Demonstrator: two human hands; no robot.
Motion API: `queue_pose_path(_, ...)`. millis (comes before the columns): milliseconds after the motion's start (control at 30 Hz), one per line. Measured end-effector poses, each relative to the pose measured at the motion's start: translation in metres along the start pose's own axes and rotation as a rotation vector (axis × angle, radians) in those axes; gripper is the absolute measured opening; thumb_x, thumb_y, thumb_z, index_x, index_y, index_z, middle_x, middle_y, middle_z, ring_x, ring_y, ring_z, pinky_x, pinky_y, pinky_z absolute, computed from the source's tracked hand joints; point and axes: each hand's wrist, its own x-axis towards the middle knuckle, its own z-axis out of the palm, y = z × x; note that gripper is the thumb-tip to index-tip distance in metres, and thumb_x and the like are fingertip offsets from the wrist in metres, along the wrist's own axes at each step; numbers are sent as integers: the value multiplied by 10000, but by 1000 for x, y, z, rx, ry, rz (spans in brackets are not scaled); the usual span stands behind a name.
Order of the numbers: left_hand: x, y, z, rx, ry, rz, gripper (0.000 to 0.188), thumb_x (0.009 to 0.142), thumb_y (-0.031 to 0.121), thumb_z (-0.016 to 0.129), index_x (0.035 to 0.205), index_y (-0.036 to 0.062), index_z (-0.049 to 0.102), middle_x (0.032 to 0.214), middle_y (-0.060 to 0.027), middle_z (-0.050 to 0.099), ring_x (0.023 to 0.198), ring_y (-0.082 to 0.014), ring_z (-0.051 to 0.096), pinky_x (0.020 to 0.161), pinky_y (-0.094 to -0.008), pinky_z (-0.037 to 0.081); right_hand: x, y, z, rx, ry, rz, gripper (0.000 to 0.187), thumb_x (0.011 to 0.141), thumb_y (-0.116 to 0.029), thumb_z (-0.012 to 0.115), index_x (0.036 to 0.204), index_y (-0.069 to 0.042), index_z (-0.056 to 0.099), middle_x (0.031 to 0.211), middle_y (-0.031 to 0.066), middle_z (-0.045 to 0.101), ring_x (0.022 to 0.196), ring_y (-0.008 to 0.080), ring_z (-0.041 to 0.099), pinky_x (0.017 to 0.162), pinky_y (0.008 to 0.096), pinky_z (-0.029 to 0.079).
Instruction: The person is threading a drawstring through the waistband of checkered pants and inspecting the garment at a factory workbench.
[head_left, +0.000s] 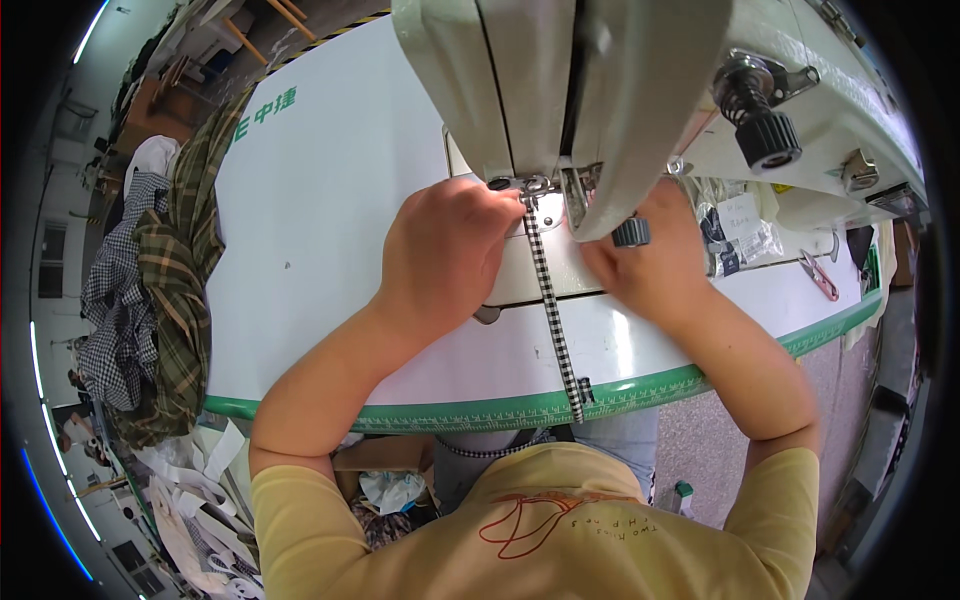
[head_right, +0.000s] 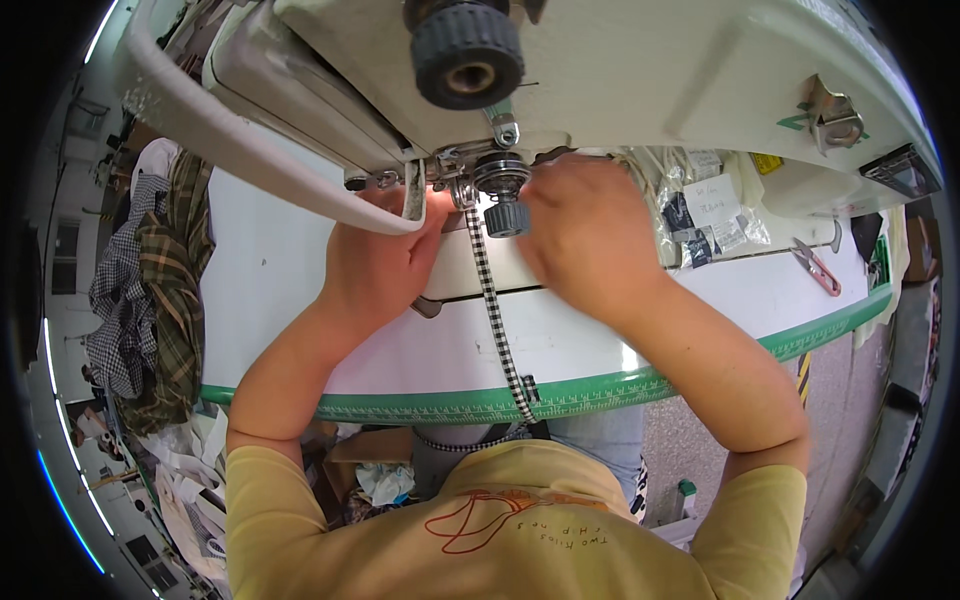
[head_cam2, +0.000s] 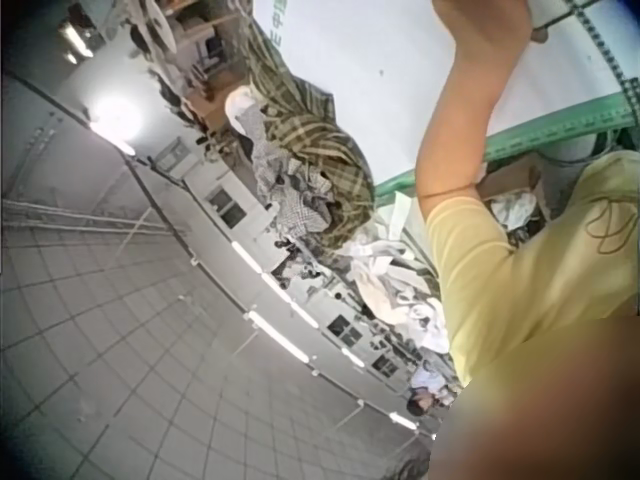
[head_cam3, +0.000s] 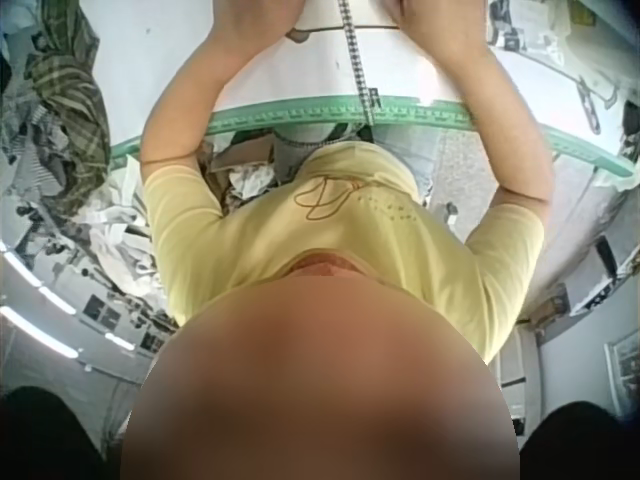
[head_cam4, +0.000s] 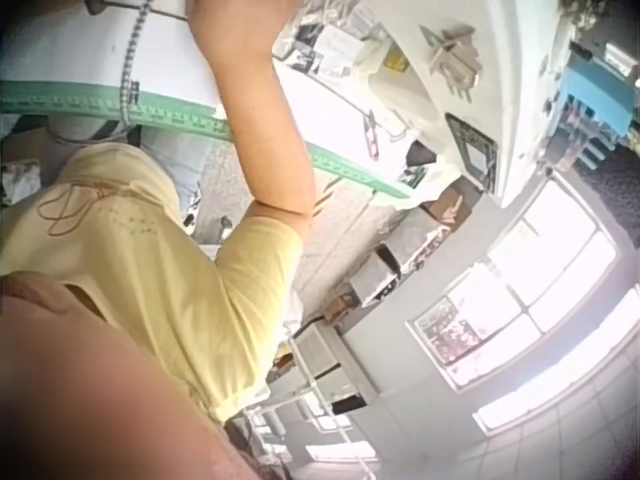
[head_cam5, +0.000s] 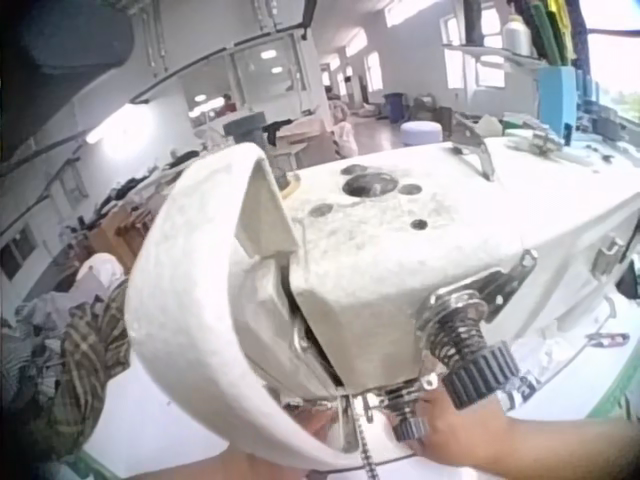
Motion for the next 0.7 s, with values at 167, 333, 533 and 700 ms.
queue_pose_path(167,6,-3,3,-242,-45,-390,239,727,193,693,871,62,554,905,-72,535,942,-294,498,819,-375,423,4,18,-14,-193,-266,326,125,729,-132,641,824,-52,631,869,90,611,819,309,563,735,402,451)
queue_pose_path(333,9,-1,15,-105,55,-337,421,624,308,780,879,79,534,938,-67,505,924,-275,492,835,-387,399,2,26,-10,-113,-236,228,125,738,-78,581,849,-43,628,876,91,608,842,280,572,748,382,452)
queue_pose_path(533,-3,-3,12,-203,26,-490,281,653,252,755,789,95,564,932,-49,527,917,-272,501,825,-385,398,-5,15,-28,-148,-188,198,174,711,-11,540,866,-28,617,893,103,610,858,287,569,764,395,447)
queue_pose_path(700,-47,7,-9,-107,117,-372,151,733,90,688,742,30,551,823,-78,548,757,-240,530,722,-335,445,-27,-30,-62,495,-152,510,93,797,21,515,877,16,563,862,155,584,852,326,555,751,387,439)
